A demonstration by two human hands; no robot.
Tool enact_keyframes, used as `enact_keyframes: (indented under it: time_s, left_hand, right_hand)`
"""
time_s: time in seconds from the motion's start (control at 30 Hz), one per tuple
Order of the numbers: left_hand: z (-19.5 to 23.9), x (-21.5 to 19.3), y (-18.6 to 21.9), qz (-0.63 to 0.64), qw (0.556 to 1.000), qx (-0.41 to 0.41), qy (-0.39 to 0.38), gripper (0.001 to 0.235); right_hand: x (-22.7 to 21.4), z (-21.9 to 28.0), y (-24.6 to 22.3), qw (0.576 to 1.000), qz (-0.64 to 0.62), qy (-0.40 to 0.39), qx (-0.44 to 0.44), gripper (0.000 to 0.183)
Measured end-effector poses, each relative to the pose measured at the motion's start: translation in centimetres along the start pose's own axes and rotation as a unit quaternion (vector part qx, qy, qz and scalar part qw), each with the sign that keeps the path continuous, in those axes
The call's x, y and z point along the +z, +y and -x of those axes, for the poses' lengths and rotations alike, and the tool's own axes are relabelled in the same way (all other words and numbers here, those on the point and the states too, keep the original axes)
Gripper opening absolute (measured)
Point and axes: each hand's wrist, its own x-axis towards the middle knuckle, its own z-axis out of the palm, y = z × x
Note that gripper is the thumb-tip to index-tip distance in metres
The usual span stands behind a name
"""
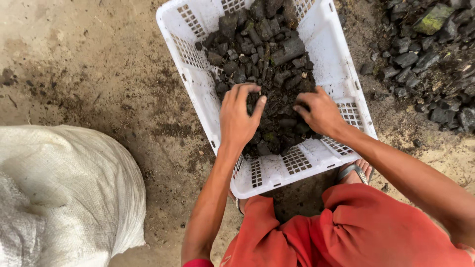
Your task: The person sorts small dark coal pieces from a pile on the ground into a white plastic crate. They repeatedly pick up handfuls of coal, sift through them to remove debris, and place the coal into the crate. The person also transfers some coal from a white sack into the crate.
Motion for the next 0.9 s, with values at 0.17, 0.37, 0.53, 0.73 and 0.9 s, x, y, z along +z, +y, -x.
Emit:
enact_keyframes:
  time_s: [0.17, 0.37, 0.53, 0.73, 0.9]
  left_hand:
    - [-3.9, 2.7, 0.3, -0.016, 0.998, 0.015, -0.056, 0.028]
    - [-4.6, 4.5, -0.4, 0.006, 0.998, 0.027, -0.051, 0.029]
    - [-4.1, 4.5, -1.7, 0.009, 0.998, -0.01, -0.057, 0.03]
    - [-4.4, 3.7, -2.5, 0.002, 0.996, -0.081, -0.024, 0.025]
    - [-4.6, 3.9, -3.1, -0.003, 0.995, -0.103, -0.014, 0.023]
  right_hand:
    - [0.5, -3.2, 1.7, 0.992, -0.066, 0.1, 0.031, 0.03]
    - [3.4, -2.1, -4.1, 0.991, -0.109, 0.078, 0.008, 0.025]
    - [2.5, -0.5, -4.8, 0.971, -0.236, 0.042, -0.021, 0.016]
    - [-1.5, -4.5, 1.0, 0.989, -0.075, 0.124, -0.037, 0.019]
    - [-0.3, -6.1, 0.6, 0.998, -0.016, 0.062, -0.012, 0.028]
